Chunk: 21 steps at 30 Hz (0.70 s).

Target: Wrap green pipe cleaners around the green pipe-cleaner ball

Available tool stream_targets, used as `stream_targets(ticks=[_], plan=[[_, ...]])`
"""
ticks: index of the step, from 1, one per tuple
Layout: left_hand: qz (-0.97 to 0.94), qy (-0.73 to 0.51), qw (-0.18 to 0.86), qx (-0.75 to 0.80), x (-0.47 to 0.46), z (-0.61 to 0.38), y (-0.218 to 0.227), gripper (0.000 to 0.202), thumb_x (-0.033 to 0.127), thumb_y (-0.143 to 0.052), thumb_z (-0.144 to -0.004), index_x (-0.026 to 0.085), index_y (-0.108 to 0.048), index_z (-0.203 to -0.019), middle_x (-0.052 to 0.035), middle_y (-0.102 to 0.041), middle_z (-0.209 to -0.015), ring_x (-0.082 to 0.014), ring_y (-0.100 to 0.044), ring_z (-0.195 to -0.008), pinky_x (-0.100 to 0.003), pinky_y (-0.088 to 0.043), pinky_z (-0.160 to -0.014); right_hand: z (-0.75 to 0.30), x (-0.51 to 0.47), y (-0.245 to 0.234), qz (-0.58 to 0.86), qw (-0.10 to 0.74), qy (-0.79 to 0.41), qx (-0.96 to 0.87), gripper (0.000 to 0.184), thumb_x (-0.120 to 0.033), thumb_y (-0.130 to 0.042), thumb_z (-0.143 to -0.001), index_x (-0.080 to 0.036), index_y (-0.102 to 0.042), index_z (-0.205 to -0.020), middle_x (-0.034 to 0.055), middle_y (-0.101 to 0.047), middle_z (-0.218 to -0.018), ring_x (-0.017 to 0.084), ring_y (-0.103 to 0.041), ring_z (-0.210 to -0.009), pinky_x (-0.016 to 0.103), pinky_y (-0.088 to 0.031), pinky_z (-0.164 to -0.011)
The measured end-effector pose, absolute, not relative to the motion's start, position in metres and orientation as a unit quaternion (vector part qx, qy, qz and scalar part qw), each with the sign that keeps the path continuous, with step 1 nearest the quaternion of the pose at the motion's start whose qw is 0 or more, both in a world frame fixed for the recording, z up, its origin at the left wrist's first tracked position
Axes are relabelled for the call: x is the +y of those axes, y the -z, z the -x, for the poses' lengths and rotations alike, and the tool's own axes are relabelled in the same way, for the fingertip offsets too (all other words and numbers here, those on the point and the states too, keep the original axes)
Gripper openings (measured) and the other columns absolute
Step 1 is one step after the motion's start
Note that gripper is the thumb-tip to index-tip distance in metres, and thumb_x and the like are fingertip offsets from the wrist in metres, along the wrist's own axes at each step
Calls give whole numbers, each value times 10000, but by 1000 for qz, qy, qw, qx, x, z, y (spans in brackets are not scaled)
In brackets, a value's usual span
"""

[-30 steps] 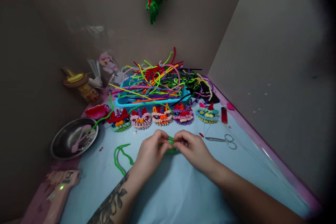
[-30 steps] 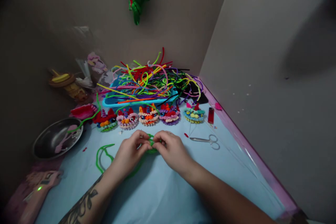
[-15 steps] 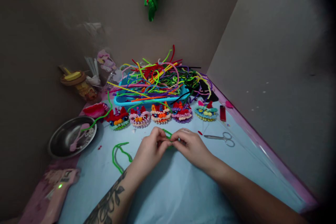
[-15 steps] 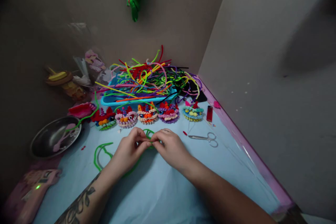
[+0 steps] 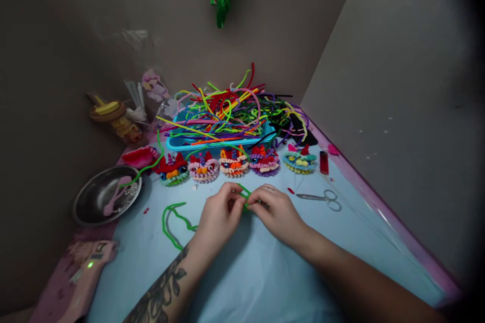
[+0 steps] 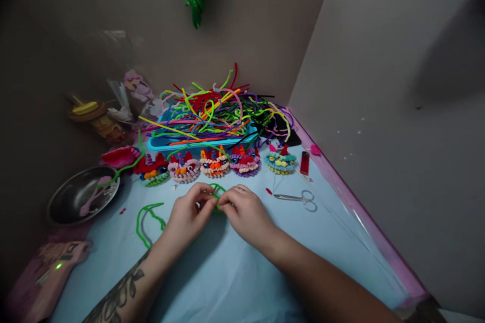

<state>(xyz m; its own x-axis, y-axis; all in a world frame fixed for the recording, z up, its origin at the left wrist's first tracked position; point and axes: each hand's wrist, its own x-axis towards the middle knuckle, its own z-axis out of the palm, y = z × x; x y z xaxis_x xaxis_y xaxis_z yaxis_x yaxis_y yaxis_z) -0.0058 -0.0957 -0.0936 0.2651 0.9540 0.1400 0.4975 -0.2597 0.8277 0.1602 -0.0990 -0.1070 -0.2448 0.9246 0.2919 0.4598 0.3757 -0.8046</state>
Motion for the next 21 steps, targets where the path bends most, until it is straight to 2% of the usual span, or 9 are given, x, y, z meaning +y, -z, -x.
stream_targets(ticks=[3,8,14,21], plan=[[-780,-362,188,475,-100,4,91,120,164,-512,-864,187,-612,-927,-52,-670,-864,-160,-628,-788,-261,-489,-697,-160,-98,105,538,402,-347,-654,81,-136,-608,-752,-211,-620,-721,-8,-624,-699,148,-538,-637,256,-403,-587],[-821,-326,45,467,-105,0,91,126,202,-560,-853,159,-678,-843,-63,-600,-758,-173,-569,-702,-266,-483,-605,-158,-97,101,574,400,-410,-586,31,-181,-612,-728,-192,-615,-700,-35,-565,-591,115,-447,-528,230,-332,-497],[-829,-335,-3,448,-104,-1,98,126,185,-564,-849,139,-681,-858,-62,-601,-733,-175,-546,-684,-274,-481,-602,-157,-97,101,566,398,-438,-574,42,-201,-585,-741,-180,-606,-710,-33,-563,-611,115,-462,-554,227,-351,-527],[-831,-314,-16,460,-101,-2,101,123,182,-560,-851,163,-677,-815,-51,-608,-734,-173,-547,-683,-274,-466,-618,-156,-97,102,544,395,-419,-610,74,-148,-550,-759,-188,-579,-704,-21,-573,-656,131,-504,-607,237,-370,-562]])
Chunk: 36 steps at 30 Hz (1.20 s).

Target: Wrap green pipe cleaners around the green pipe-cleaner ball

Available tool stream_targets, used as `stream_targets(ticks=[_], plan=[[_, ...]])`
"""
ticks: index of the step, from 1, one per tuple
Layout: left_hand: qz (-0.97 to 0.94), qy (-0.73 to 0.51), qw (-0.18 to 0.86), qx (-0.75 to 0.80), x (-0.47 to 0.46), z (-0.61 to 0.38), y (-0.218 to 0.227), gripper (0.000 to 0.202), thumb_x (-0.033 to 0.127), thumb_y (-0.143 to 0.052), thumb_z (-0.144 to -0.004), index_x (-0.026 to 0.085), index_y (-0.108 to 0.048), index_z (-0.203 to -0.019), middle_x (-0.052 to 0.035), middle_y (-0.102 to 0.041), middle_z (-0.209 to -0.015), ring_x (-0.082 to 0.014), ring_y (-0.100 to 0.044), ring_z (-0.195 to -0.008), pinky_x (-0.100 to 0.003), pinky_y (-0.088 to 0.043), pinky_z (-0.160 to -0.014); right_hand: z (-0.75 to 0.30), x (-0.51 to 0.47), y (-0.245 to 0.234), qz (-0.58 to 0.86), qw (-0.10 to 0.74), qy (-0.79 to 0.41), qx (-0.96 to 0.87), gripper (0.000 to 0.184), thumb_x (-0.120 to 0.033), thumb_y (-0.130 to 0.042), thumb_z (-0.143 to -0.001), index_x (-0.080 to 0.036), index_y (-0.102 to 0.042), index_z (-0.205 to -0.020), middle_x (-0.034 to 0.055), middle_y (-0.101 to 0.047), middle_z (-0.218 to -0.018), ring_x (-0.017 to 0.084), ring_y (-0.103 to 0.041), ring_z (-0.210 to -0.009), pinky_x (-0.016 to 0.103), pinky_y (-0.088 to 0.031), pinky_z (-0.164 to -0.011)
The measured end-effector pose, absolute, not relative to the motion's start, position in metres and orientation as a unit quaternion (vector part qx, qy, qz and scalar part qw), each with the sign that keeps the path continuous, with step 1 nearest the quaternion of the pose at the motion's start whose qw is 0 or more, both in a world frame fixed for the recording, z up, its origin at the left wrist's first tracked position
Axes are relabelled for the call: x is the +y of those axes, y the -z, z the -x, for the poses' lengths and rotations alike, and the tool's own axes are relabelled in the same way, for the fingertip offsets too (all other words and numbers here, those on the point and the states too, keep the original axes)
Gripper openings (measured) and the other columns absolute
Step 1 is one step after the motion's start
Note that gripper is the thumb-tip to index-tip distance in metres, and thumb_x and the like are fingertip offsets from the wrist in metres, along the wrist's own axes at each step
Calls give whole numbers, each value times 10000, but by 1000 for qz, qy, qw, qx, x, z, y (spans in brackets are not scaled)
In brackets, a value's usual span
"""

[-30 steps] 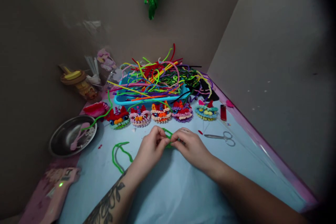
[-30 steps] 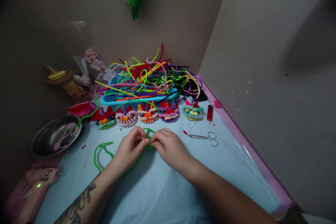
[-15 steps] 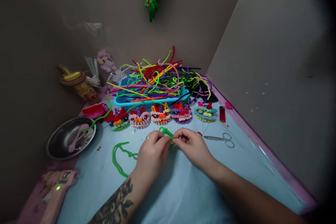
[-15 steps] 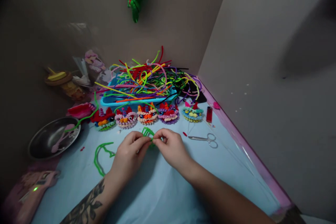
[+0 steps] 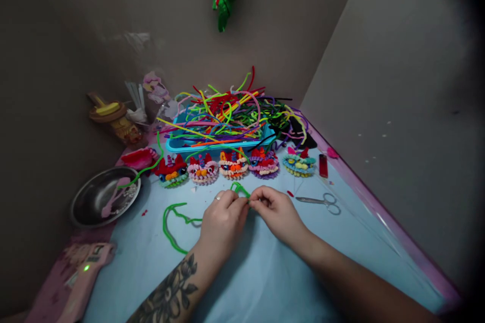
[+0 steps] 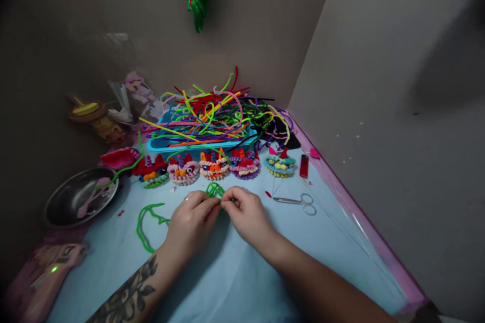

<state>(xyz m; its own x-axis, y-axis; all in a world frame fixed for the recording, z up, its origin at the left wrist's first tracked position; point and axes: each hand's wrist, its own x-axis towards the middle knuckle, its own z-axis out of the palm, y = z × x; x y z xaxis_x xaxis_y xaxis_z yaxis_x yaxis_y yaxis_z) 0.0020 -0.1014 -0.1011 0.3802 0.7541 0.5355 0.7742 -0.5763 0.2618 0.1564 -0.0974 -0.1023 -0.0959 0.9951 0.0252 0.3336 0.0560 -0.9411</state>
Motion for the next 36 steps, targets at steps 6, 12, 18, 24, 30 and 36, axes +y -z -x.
stream_targets(ticks=[6,12,18,24,30,36], plan=[[834,247,-21,-493,-100,-4,99,96,173,-551,-855,176,-639,-815,-39,-603,-777,-190,-543,-726,-295,-445,-641,-162,-96,105,493,397,-305,-712,158,-66,-512,-795,-202,-562,-732,6,-592,-752,175,-533,-773,286,-400,-692],[831,215,-110,-501,-100,-3,92,135,132,-491,-871,184,-610,-833,-37,-593,-830,-189,-534,-786,-301,-434,-701,-167,-93,104,428,381,-220,-789,187,-51,-485,-845,-201,-581,-788,33,-619,-799,191,-502,-796,323,-411,-722],[797,259,-201,-507,-99,1,86,86,166,-528,-852,195,-608,-839,-38,-594,-854,-185,-554,-837,-289,-438,-718,-169,-91,102,400,394,-219,-798,169,-73,-487,-867,-203,-577,-807,33,-622,-793,187,-511,-807,318,-426,-718],[796,258,-217,-503,-98,-1,87,103,175,-477,-869,188,-570,-826,-48,-575,-862,-183,-548,-819,-292,-436,-710,-170,-93,101,415,406,-286,-762,122,-107,-518,-863,-209,-584,-865,21,-615,-822,173,-546,-826,300,-432,-737],[800,264,-230,-486,-99,1,84,116,171,-450,-879,194,-546,-817,-46,-563,-861,-178,-540,-817,-288,-435,-714,-171,-90,101,440,408,-354,-717,144,-90,-530,-822,-207,-602,-865,4,-605,-827,146,-565,-782,259,-434,-696],[804,269,-214,-485,-101,0,82,104,158,-466,-869,194,-548,-816,-39,-567,-844,-171,-547,-793,-280,-446,-691,-168,-91,102,499,432,-321,-680,82,-136,-581,-795,-194,-581,-738,-2,-544,-752,141,-530,-701,254,-416,-629]])
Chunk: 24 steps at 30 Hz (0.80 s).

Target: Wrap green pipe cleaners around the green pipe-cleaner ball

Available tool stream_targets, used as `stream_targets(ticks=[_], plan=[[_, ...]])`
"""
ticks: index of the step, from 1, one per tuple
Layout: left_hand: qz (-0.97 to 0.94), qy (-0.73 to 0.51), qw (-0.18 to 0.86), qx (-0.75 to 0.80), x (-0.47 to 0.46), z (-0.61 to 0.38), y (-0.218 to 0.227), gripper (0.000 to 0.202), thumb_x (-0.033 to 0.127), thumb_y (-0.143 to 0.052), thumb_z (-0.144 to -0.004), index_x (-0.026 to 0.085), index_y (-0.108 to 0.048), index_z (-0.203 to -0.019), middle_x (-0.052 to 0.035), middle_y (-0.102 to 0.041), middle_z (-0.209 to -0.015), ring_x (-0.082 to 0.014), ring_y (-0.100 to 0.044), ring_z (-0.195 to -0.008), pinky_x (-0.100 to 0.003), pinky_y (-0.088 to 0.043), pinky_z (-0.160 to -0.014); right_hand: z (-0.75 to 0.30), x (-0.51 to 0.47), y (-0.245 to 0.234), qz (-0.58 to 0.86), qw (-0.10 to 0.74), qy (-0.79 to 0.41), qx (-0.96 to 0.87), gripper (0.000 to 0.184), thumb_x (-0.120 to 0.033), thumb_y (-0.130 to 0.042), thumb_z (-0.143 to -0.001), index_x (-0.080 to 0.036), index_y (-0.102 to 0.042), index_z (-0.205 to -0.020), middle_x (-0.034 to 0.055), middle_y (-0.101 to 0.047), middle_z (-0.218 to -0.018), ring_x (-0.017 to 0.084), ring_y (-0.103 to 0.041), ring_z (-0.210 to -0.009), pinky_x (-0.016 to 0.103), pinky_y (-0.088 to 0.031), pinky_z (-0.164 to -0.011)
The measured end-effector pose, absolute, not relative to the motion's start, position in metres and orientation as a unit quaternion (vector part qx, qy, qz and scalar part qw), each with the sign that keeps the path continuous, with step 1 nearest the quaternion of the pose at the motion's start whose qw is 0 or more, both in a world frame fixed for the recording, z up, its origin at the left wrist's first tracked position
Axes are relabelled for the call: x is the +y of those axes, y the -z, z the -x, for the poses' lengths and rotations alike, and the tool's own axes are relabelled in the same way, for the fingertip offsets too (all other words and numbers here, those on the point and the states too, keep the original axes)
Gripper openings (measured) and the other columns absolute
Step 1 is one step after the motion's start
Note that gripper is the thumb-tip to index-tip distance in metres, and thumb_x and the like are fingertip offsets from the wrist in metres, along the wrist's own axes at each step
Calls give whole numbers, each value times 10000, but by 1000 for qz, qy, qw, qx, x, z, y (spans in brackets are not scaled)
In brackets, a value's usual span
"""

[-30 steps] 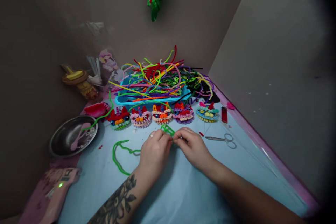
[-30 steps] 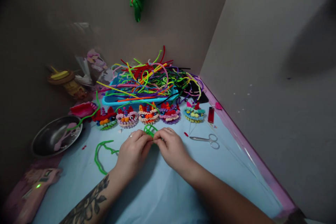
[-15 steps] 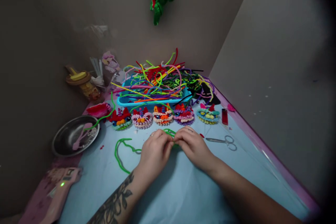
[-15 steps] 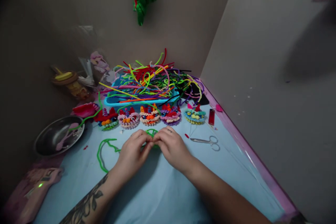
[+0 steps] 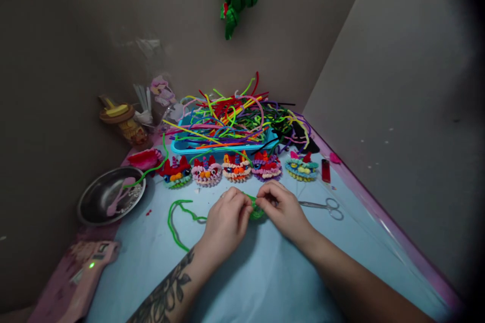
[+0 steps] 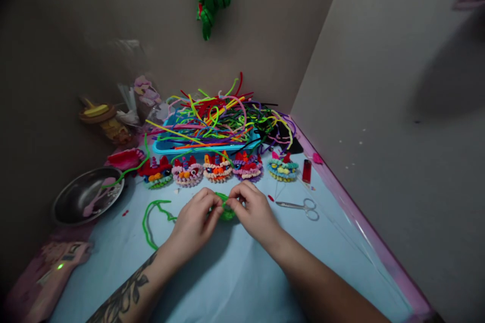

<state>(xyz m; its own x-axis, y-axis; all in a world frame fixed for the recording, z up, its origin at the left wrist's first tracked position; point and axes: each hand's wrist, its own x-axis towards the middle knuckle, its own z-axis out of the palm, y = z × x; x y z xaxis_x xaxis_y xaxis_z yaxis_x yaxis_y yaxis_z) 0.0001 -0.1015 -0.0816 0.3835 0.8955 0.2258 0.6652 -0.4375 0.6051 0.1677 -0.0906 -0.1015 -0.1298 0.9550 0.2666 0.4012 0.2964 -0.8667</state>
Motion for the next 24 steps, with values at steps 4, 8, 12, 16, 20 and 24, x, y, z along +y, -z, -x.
stream_targets(ticks=[4,8,12,16,20,24], plan=[[-804,-283,141,503,-101,-2,87,88,172,-490,-873,188,-564,-826,-41,-584,-843,-175,-560,-792,-278,-458,-676,-167,-93,100,501,450,-300,-675,89,-192,-590,-815,-193,-641,-742,29,-565,-787,160,-541,-742,278,-437,-668],[-820,-295,23,490,-101,-2,94,85,182,-512,-874,183,-576,-818,-38,-604,-807,-181,-566,-762,-272,-455,-639,-166,-94,101,495,456,-336,-659,95,-229,-605,-809,-193,-684,-770,38,-573,-788,169,-566,-749,283,-453,-649],[-829,-292,-57,474,-102,-3,95,75,177,-527,-869,192,-584,-822,-27,-615,-777,-178,-564,-715,-267,-437,-593,-165,-93,101,481,461,-391,-635,105,-250,-610,-799,-190,-696,-807,43,-582,-813,174,-589,-765,291,-464,-654],[-840,-281,-86,457,-103,-4,94,87,130,-532,-852,193,-589,-835,-25,-621,-776,-183,-563,-701,-278,-433,-578,-163,-95,98,478,465,-402,-628,89,-238,-678,-736,-198,-707,-810,28,-575,-806,157,-566,-725,268,-451,-608],[-846,-282,-83,444,-103,-4,95,97,131,-521,-856,191,-593,-832,-28,-627,-772,-184,-556,-689,-281,-437,-573,-160,-98,96,488,479,-383,-621,62,-201,-700,-711,-205,-712,-771,16,-578,-779,140,-544,-679,249,-431,-567],[-841,-297,-62,449,-103,-3,95,93,140,-522,-857,188,-598,-832,-34,-631,-775,-184,-563,-693,-276,-448,-571,-159,-100,96,493,493,-361,-619,29,-222,-694,-730,-210,-716,-745,21,-585,-771,138,-541,-654,248,-442,-548]])
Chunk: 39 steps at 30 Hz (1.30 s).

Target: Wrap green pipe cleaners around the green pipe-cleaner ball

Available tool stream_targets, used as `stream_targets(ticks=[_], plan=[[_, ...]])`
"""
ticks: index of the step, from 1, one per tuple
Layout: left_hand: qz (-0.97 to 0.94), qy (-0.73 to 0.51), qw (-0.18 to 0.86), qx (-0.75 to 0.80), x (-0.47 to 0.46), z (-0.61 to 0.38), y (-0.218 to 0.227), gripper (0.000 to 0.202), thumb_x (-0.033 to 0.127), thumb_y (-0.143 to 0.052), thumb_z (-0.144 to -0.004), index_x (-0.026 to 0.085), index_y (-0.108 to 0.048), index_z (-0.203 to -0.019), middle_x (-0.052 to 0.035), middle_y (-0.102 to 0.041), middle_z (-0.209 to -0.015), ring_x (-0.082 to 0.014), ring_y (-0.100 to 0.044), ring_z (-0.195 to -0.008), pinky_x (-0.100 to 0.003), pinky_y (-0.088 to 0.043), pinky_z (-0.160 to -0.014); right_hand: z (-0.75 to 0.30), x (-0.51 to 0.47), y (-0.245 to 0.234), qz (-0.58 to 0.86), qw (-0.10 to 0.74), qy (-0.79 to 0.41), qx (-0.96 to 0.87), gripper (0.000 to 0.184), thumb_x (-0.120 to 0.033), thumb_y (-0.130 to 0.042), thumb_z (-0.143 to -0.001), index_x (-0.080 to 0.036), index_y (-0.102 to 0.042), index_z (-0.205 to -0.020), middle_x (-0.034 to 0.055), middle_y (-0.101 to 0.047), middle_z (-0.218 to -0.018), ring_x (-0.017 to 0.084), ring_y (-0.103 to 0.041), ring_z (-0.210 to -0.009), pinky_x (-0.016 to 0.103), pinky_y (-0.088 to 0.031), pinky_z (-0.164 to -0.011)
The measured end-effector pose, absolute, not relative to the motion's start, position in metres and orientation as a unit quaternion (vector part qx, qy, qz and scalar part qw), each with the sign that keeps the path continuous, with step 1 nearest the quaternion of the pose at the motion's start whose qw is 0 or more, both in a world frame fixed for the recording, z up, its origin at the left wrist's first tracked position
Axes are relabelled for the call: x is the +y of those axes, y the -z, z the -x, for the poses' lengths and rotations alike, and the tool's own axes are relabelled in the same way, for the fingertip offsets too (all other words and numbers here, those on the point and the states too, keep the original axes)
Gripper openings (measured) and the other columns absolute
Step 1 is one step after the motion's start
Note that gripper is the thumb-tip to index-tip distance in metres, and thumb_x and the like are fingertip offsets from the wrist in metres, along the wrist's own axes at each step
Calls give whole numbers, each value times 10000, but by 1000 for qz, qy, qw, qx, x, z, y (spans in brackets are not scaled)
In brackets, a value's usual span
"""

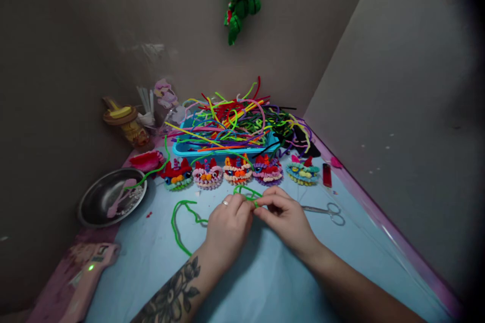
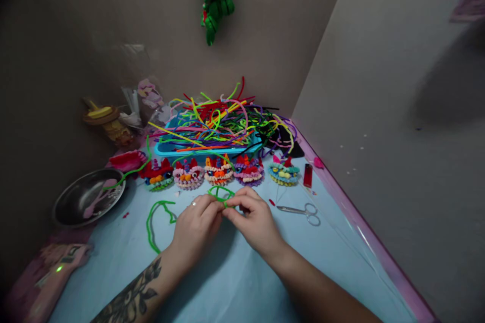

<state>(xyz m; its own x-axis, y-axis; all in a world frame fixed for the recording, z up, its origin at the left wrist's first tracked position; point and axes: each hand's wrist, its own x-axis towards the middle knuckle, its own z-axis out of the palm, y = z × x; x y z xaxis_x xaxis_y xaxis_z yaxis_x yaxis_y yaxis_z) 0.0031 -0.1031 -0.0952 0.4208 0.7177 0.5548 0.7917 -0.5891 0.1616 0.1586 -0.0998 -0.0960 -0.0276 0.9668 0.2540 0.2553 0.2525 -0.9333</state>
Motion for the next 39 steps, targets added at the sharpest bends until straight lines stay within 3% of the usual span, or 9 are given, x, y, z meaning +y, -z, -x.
stream_targets(ticks=[9,13,20,24,26,32,39], plan=[[825,344,-35,-448,-102,-1,93,126,131,-476,-861,176,-592,-842,-57,-609,-793,-174,-559,-726,-266,-472,-612,-156,-106,100,436,529,-252,-683,143,-140,-621,-794,-252,-709,-801,12,-594,-747,152,-579,-713,277,-486,-647],[829,339,-65,-441,-102,0,93,136,101,-471,-840,168,-589,-855,-61,-604,-809,-176,-558,-744,-274,-475,-636,-157,-104,97,429,497,-300,-692,121,-128,-576,-822,-223,-638,-778,16,-569,-796,155,-568,-771,272,-466,-685],[848,299,-29,-437,-101,-2,94,156,136,-456,-865,176,-603,-832,-53,-606,-780,-178,-554,-714,-281,-466,-629,-165,-96,92,390,419,-402,-715,161,-169,-461,-894,-203,-514,-745,14,-472,-838,146,-509,-794,266,-433,-715],[843,298,9,-447,-101,-2,97,141,132,-478,-857,183,-609,-840,-48,-606,-775,-182,-545,-709,-276,-445,-600,-164,-96,92,398,424,-389,-714,76,-204,-609,-813,-207,-539,-783,12,-497,-857,157,-507,-812,275,-426,-726],[843,293,26,-450,-101,-2,99,132,118,-494,-848,182,-608,-827,-44,-602,-758,-187,-541,-697,-276,-431,-575,-160,-99,92,419,433,-368,-708,154,-206,-686,-745,-208,-534,-764,0,-506,-821,152,-495,-768,262,-416,-680],[843,282,82,-451,-102,-3,101,111,108,-525,-840,184,-604,-825,-39,-605,-751,-189,-545,-686,-274,-420,-563,-150,-105,96,480,459,-381,-643,111,-178,-583,-786,-207,-502,-716,-17,-493,-717,127,-470,-639,239,-377,-558],[840,275,103,-457,-101,-3,98,97,101,-545,-827,182,-598,-825,-38,-616,-767,-188,-555,-697,-270,-422,-559,-149,-101,103,500,458,-494,-544,125,-250,-632,-718,-210,-517,-746,-33,-521,-660,135,-511,-614,249,-430,-560]])
